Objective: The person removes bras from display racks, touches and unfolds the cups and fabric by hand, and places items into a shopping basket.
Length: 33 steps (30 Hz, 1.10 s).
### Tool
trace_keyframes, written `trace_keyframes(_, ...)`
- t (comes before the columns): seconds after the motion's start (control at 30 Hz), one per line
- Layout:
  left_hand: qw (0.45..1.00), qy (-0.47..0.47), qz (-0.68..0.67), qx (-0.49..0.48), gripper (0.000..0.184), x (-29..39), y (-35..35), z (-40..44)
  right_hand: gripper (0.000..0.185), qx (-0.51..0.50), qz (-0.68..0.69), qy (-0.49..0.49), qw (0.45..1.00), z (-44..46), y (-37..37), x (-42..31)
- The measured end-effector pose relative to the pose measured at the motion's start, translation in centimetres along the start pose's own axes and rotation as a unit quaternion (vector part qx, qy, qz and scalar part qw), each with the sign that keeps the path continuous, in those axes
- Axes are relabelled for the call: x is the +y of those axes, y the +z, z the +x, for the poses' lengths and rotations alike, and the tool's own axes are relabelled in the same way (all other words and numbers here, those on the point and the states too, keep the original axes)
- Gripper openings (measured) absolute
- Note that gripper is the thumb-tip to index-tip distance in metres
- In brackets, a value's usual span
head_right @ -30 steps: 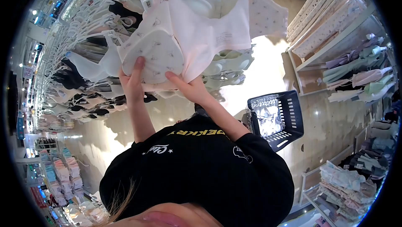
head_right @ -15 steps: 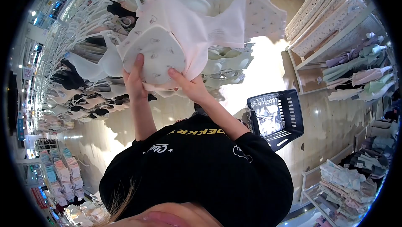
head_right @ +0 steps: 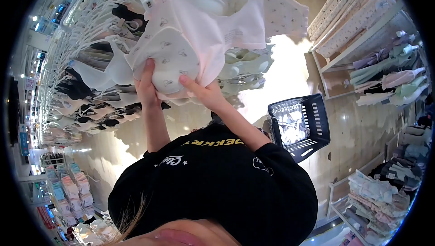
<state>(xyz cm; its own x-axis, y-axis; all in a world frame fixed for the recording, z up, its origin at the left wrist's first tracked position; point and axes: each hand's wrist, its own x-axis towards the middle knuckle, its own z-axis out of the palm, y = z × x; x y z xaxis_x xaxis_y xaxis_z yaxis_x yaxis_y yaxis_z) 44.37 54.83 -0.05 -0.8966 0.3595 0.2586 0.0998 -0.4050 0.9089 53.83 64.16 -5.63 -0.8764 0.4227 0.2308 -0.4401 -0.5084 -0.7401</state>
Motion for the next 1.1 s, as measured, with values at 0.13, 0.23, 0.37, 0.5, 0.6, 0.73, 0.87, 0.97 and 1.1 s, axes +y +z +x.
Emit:
trace_keyframes(0.13,0.993,0.019,0.097,-0.057,0.032,-0.5,-0.9,-0.1,0.049,0.054,-0.011,-0.018,0.998,0.3,0.1,-2.1)
trace_keyframes(0.23,0.991,-0.04,0.095,-0.084,0.031,-0.1,-0.1,-0.5,0.049,0.068,-0.001,-0.058,0.996,1.3,-0.6,-2.4)
trace_keyframes(0.37,0.98,-0.002,0.129,-0.152,0.025,0.0,0.5,-0.9,0.046,0.094,-0.041,-0.075,0.992,1.5,-0.9,-2.1)
trace_keyframes(0.5,0.984,0.003,0.113,-0.139,0.029,-0.9,0.6,-1.0,0.042,0.105,-0.058,-0.077,0.99,1.3,-1.2,-1.5)
trace_keyframes(0.6,0.989,0.008,0.1,-0.105,0.03,-1.4,1.1,-1.0,0.041,0.116,-0.049,-0.071,0.989,1.3,-1.0,-1.3)
trace_keyframes(0.73,0.996,0.019,0.056,-0.07,0.027,-2.5,0.7,-0.8,0.045,0.051,-0.038,-0.025,0.998,0.9,-1.7,-1.7)
trace_keyframes(0.87,1.0,0.009,0.003,0.023,0.029,-2.3,0.9,-0.4,0.049,-0.046,-0.094,0.001,0.995,-0.8,-2.3,-0.4)
trace_keyframes(0.97,0.992,-0.052,-0.094,0.065,0.034,-1.1,0.6,0.1,0.051,-0.1,-0.146,0.073,0.982,-2.6,-3.1,1.4)
trace_keyframes(1.1,0.986,-0.134,-0.095,0.016,0.046,0.7,0.7,0.7,0.047,-0.146,-0.178,0.112,0.967,-4.5,-4.5,2.3)
